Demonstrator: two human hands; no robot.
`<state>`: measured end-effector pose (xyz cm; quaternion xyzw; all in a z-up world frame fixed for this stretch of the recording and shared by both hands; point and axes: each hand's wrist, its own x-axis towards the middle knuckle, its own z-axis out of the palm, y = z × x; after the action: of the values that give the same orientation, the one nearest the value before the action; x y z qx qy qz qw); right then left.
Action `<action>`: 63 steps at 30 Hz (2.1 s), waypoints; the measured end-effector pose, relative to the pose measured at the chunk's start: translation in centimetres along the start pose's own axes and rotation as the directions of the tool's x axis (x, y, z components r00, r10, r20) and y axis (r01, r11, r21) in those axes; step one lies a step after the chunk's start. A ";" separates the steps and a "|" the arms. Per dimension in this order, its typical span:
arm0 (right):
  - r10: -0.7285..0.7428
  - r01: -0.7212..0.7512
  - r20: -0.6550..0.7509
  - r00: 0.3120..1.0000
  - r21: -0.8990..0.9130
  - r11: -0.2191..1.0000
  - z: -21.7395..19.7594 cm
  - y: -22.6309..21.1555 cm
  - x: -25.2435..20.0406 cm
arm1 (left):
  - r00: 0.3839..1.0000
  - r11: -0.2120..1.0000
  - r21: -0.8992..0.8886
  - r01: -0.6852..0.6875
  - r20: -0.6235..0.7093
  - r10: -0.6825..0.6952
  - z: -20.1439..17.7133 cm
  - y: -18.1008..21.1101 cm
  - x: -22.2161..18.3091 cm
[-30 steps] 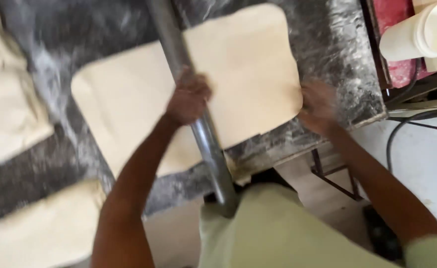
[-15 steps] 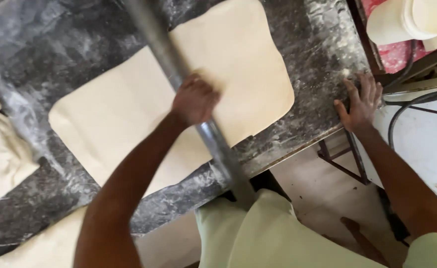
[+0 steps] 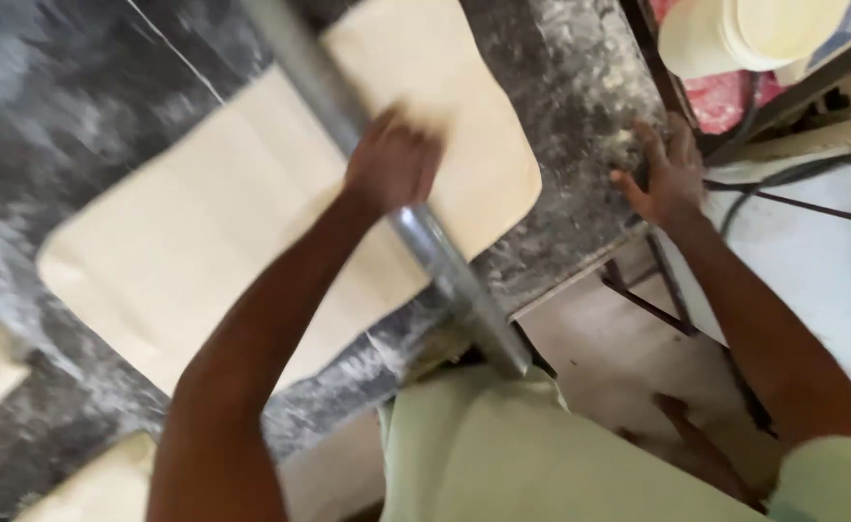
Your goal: The person is folding and rolling out large sheets of dough on a floured production surface.
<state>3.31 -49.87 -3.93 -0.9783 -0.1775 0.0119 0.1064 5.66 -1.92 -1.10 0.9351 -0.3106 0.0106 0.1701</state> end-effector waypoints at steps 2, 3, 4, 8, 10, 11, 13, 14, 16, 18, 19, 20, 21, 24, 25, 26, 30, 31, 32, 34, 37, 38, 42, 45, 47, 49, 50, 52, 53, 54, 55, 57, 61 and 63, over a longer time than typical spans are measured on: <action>0.002 -0.001 0.027 1.000 -0.037 0.999 -0.3 -0.1 -1.1 | 0.999 0.999 -0.027 0.039 -0.014 -0.040 1.7 1.8 3.4; 0.027 -0.026 0.032 0.999 -0.010 1.000 -0.6 -0.2 -1.8 | 0.988 0.994 -0.092 0.052 -0.139 -0.064 2.4 2.5 3.9; 0.032 -0.033 0.021 0.999 0.027 0.999 -0.4 -0.1 -0.7 | 0.958 0.989 -0.134 0.064 -0.270 -0.099 2.5 2.0 4.8; -0.006 0.007 -0.011 1.000 0.081 0.997 -0.5 -0.7 -0.4 | 0.938 0.968 -0.114 0.223 -0.246 -0.245 0.7 1.1 -2.7; 0.045 -0.049 0.057 0.997 0.068 0.996 -1.2 -0.8 0.4 | 0.936 0.989 -0.147 0.024 -0.345 -0.074 -1.2 0.6 -4.2; 0.065 -0.069 0.046 0.997 0.067 0.995 -1.2 -0.8 0.8 | 0.938 0.989 -0.145 0.002 -0.342 -0.052 -0.9 0.5 -1.4; 0.033 -0.034 0.031 0.999 0.020 0.999 -1.7 -1.3 0.6 | 0.997 1.000 -0.019 0.000 -0.081 -0.001 0.2 1.5 2.6; 0.040 -0.041 0.039 0.998 0.014 0.999 -1.7 -0.8 0.6 | 0.997 0.999 -0.031 -0.003 -0.079 0.001 1.6 1.8 5.7; 0.029 -0.030 0.026 0.999 0.062 0.998 -1.6 -0.8 0.1 | 0.986 0.967 -0.244 0.075 -0.124 -0.108 3.8 2.9 10.7; 0.047 -0.050 0.041 0.998 0.074 0.996 -0.8 -0.3 -0.6 | 0.959 0.958 -0.266 0.109 -0.225 -0.172 4.1 3.6 10.0; 0.065 -0.069 0.054 0.996 0.085 0.994 -0.3 0.2 -0.5 | 0.917 0.947 -0.290 0.137 -0.325 -0.232 4.2 3.7 10.0; 0.046 -0.051 0.047 0.998 0.091 0.995 -0.8 -0.2 0.2 | 0.912 0.949 -0.277 0.148 -0.333 -0.239 2.8 3.5 7.8; 0.012 -0.013 0.022 1.000 0.072 0.997 -1.2 -0.3 1.0 | 0.939 0.977 -0.174 0.124 -0.298 -0.172 1.6 3.3 5.8; 0.009 -0.012 0.036 0.999 0.075 0.997 -1.6 -0.7 0.5 | 0.961 0.990 -0.112 0.081 -0.254 -0.108 1.3 3.9 4.4; 0.018 -0.021 0.040 0.999 0.084 0.996 -1.8 -0.6 0.8 | 0.951 0.989 -0.131 0.067 -0.293 -0.103 1.4 3.6 5.5; 0.030 -0.032 0.036 0.999 0.076 0.997 -2.0 -0.5 1.1 | 0.951 0.989 -0.136 0.053 -0.295 -0.091 2.4 3.3 9.5; -0.017 0.020 -0.014 1.000 0.258 0.966 -3.7 -1.8 0.3 | 0.977 0.950 -0.278 0.142 -0.114 -0.179 3.1 5.2 20.5; -0.055 0.084 -0.094 0.994 0.335 0.939 -4.3 -2.4 0.6 | 0.962 0.922 -0.329 0.205 -0.106 -0.252 1.7 5.7 22.9; -0.091 0.121 -0.106 0.990 0.329 0.937 -3.4 -1.9 0.5 | 0.953 0.922 -0.318 0.219 -0.134 -0.273 2.8 5.3 22.8; -0.131 0.167 -0.132 0.983 0.322 0.932 -1.3 -1.7 -0.6 | 0.931 0.974 -0.198 0.109 -0.322 -0.170 5.3 4.8 21.6; -0.309 0.327 -0.108 0.945 0.335 0.884 -2.4 -5.5 -0.2 | 0.946 0.990 -0.042 0.131 -0.295 -0.138 2.0 4.8 15.4; -0.337 0.355 -0.113 0.935 0.330 0.874 -3.1 -7.0 1.2 | 0.937 0.988 -0.033 0.152 -0.313 -0.155 1.0 4.8 12.5; -0.478 0.461 -0.089 0.874 0.466 0.755 -1.9 -13.1 7.8 | 0.868 0.901 -0.092 0.425 -0.240 -0.434 -1.8 5.1 -3.4; -0.631 0.579 -0.040 0.775 0.446 0.683 -0.8 -19.3 14.4 | 0.663 0.784 -0.118 0.610 -0.465 -0.586 -0.1 8.9 -20.0; -0.698 0.629 -0.003 0.717 0.434 0.645 -0.7 -24.8 18.5 | 0.486 0.737 -0.164 0.656 -0.656 -0.578 1.0 11.7 -28.7; -0.918 0.863 0.045 0.395 0.325 0.387 0.6 -30.8 19.3 | 0.093 0.340 -0.316 0.886 -0.595 -0.798 2.3 17.8 -36.6; -0.926 0.871 0.045 0.376 0.323 0.370 1.3 -34.6 19.4 | 0.074 0.327 -0.323 0.888 -0.602 -0.795 2.1 19.2 -38.5; -0.970 0.912 -0.086 0.227 0.368 0.181 3.1 -41.6 18.4 | 0.024 0.252 -0.277 0.927 -0.627 -0.779 2.0 23.3 -42.1; -0.975 0.909 -0.072 0.210 0.381 0.168 3.8 -45.1 17.6 | 0.001 0.227 -0.288 0.930 -0.617 -0.787 2.4 23.4 -43.7; -0.984 0.916 -0.061 0.166 0.380 0.131 4.5 -48.9 17.4 | -0.100 0.162 -0.381 0.910 -0.584 -0.806 2.7 23.0 -45.0; -0.991 0.920 -0.049 0.122 0.379 0.094 5.0 -52.4 16.9 | -0.199 0.098 -0.469 0.878 -0.542 -0.817 3.1 22.8 -46.1; -0.994 0.914 -0.029 0.102 0.397 0.083 6.4 -55.3 15.5 | -0.182 0.106 -0.466 0.879 -0.532 -0.827 3.1 21.6 -48.2; -0.989 0.883 -0.107 0.104 0.468 0.042 8.2 -56.3 15.7 | -0.162 0.120 -0.433 0.893 -0.558 -0.814 1.6 16.7 -51.5; -0.986 0.921 -0.148 0.079 0.389 0.015 7.4 -52.9 18.0 | -0.127 0.129 -0.381 0.916 -0.579 -0.806 1.2 15.1 -51.2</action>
<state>1.45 6.32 0.34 -0.5508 -0.7911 0.0523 0.2609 -44.58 15.86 -3.97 0.8264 0.4720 0.2607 0.1619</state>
